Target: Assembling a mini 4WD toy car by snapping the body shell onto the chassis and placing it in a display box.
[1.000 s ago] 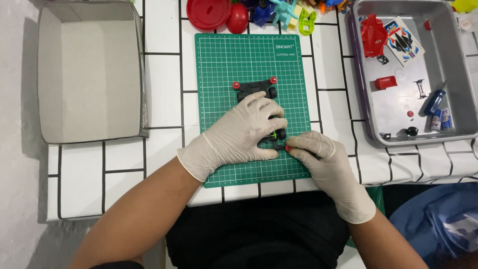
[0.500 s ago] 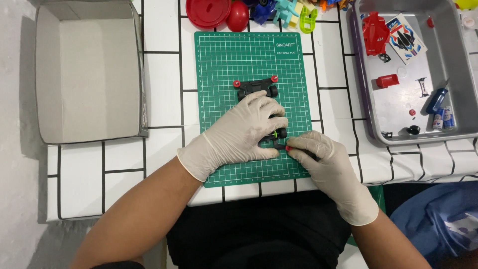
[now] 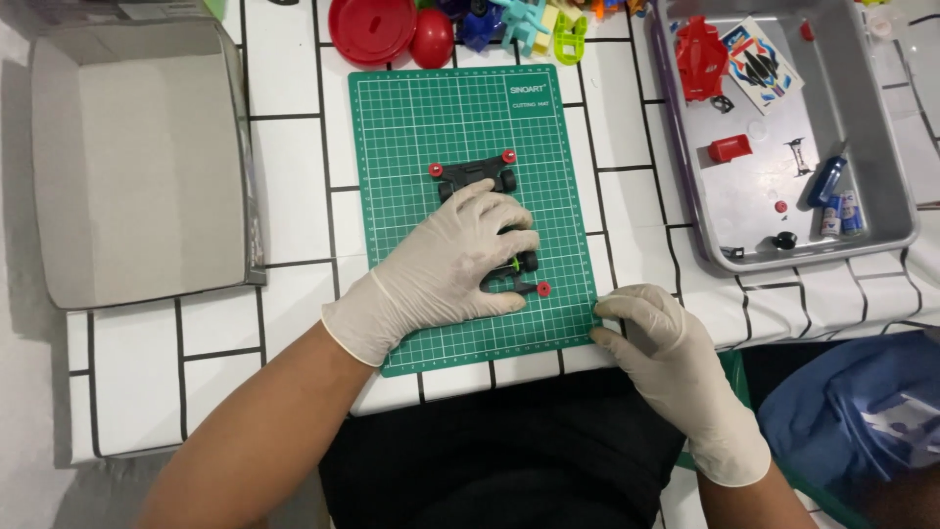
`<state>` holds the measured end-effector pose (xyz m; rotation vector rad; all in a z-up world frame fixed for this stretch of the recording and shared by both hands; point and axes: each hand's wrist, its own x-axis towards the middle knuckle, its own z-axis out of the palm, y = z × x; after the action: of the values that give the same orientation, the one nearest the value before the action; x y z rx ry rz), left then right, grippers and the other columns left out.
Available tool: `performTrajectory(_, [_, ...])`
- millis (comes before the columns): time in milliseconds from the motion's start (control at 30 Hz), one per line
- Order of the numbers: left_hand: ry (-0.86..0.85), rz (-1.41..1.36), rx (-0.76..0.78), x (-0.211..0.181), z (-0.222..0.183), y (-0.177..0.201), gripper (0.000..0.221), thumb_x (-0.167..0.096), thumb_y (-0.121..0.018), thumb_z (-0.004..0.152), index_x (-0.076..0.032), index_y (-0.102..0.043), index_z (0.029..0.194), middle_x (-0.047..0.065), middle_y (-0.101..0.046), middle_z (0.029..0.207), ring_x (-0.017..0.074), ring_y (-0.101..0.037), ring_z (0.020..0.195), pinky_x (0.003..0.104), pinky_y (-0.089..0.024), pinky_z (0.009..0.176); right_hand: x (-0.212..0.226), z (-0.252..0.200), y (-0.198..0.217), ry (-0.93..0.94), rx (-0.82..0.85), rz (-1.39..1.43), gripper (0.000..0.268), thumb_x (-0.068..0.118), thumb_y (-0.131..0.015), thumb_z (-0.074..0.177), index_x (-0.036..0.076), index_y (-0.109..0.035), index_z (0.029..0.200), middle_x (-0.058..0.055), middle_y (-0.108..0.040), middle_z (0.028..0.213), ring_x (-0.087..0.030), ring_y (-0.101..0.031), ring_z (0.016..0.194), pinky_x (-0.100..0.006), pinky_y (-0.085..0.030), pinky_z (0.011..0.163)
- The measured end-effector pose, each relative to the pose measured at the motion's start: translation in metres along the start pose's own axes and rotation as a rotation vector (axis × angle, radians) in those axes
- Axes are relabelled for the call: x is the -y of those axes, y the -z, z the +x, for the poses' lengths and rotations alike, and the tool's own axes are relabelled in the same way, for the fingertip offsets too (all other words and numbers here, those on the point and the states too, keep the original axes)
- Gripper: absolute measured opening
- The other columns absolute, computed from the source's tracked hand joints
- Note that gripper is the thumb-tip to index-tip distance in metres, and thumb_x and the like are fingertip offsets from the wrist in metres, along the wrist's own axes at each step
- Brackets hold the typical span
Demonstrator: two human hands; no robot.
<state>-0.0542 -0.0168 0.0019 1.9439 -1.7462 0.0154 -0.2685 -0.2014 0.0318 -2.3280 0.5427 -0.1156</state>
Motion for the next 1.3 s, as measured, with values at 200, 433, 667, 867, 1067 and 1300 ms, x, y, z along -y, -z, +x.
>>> performTrajectory(200, [-0.084,-0.082,-0.102,-0.011,0.004,0.027,0.063,-0.048,-0.073,0.09,-0.006,-0.056,0.133,0.016,-0.06,0.127,0.0346,-0.057,0.121,0.059,-0.032,0.12,-0.022,-0.005,0.057,-0.078,-0.156,0.215,0.021,-0.003,-0.071,0.089,0.002,-0.074,0.109,-0.01,-0.076,0.109,-0.019,-0.07,0.106,-0.029,-0.055,0.102])
performTrajectory(433, [-0.081,0.02,-0.465,-0.007,0.005,0.033,0.034,-0.036,-0.049,0.108,-0.006,-0.056,0.122,0.013,-0.064,0.113,0.0325,-0.064,0.107,0.06,-0.046,0.106,-0.096,0.041,0.141,0.004,-0.394,-0.177,0.023,-0.01,-0.061,0.105,-0.003,-0.075,0.121,-0.019,-0.07,0.116,-0.026,-0.064,0.107,-0.034,-0.051,0.096])
performTrajectory(667, [-0.047,0.128,-0.555,-0.001,0.005,0.036,0.024,-0.025,-0.055,0.105,-0.005,-0.059,0.117,0.012,-0.063,0.108,0.0304,-0.062,0.101,0.053,-0.049,0.097,-0.13,0.083,0.149,-0.196,-0.157,-0.39,0.019,0.008,-0.067,0.101,0.004,-0.08,0.115,-0.015,-0.073,0.113,-0.03,-0.064,0.095,-0.039,-0.048,0.083])
performTrajectory(867, [-0.039,0.143,-0.573,0.0,0.006,0.038,0.021,-0.022,-0.055,0.104,-0.005,-0.059,0.115,0.01,-0.063,0.105,0.0296,-0.062,0.098,0.05,-0.049,0.093,-0.116,0.089,0.147,-0.323,-0.14,-0.31,0.017,0.005,-0.068,0.098,0.007,-0.08,0.11,-0.014,-0.073,0.103,-0.026,-0.064,0.085,-0.037,-0.05,0.075])
performTrajectory(1067, [-0.017,0.158,-0.609,-0.001,0.005,0.039,0.017,-0.019,-0.058,0.102,-0.006,-0.059,0.113,0.009,-0.065,0.104,0.0293,-0.062,0.094,0.05,-0.049,0.09,-0.127,0.097,0.146,-0.331,-0.13,-0.331,0.017,0.005,-0.069,0.096,0.006,-0.08,0.109,-0.015,-0.074,0.105,-0.028,-0.066,0.088,-0.039,-0.053,0.075])
performTrajectory(1300, [-0.009,0.168,-0.613,-0.002,0.003,0.04,0.018,-0.019,-0.059,0.101,-0.007,-0.06,0.114,0.008,-0.063,0.104,0.0293,-0.06,0.095,0.049,-0.048,0.09,-0.144,0.102,0.15,-0.273,-0.079,-0.511,0.023,0.017,-0.067,0.099,0.009,-0.081,0.114,-0.013,-0.076,0.112,-0.032,-0.067,0.1,-0.042,-0.05,0.084])
